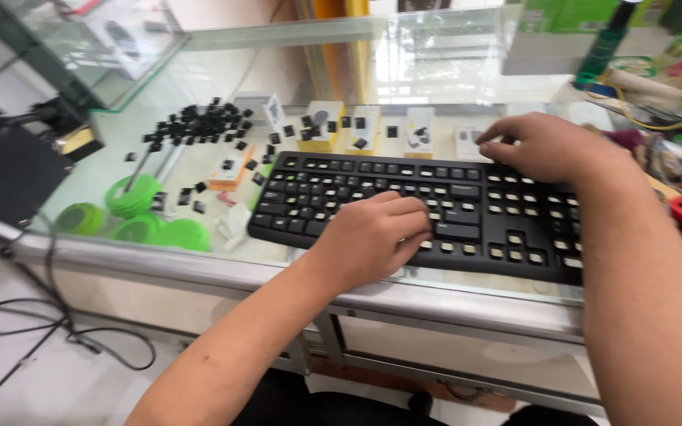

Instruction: Installing mechanical switches into a keyboard frame

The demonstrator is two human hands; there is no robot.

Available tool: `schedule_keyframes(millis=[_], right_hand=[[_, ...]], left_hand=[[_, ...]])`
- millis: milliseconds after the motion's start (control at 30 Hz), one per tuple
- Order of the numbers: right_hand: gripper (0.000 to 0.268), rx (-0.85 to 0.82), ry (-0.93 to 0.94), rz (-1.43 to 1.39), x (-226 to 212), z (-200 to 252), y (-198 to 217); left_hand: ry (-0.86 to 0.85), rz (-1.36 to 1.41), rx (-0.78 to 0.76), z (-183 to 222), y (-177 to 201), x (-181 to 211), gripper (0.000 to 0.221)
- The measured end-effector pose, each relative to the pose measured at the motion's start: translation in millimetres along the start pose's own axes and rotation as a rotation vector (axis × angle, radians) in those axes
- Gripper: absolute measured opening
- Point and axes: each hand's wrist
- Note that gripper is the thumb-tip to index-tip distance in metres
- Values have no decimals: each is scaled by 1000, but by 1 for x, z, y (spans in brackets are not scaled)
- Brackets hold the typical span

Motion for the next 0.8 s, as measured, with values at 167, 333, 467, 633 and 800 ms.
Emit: schedule_keyframes(millis=[167, 333, 467, 633, 800], right_hand=[[44, 3, -131, 95, -13, 9, 3], [43, -4, -124, 44, -15, 12, 3], [40, 0, -80, -2, 5, -17, -9], [40, 64, -62, 51, 19, -40, -17], [40, 83, -57, 33, 22, -45, -21]], left_hand=[[121, -77, -59, -2, -10, -1, 15], [88, -165, -25, 1, -17, -1, 19], [54, -121, 21, 5, -15, 1, 14], [371, 67, 193, 21, 39, -28, 10], [851, -34, 168, 114, 92, -149, 18]])
Point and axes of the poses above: each hand's wrist, its own z-axis away from the middle knuckle, its own y-axis out of the back of the hand, x = y × z, and after that the axes turned 13 degrees about -y, right-handed
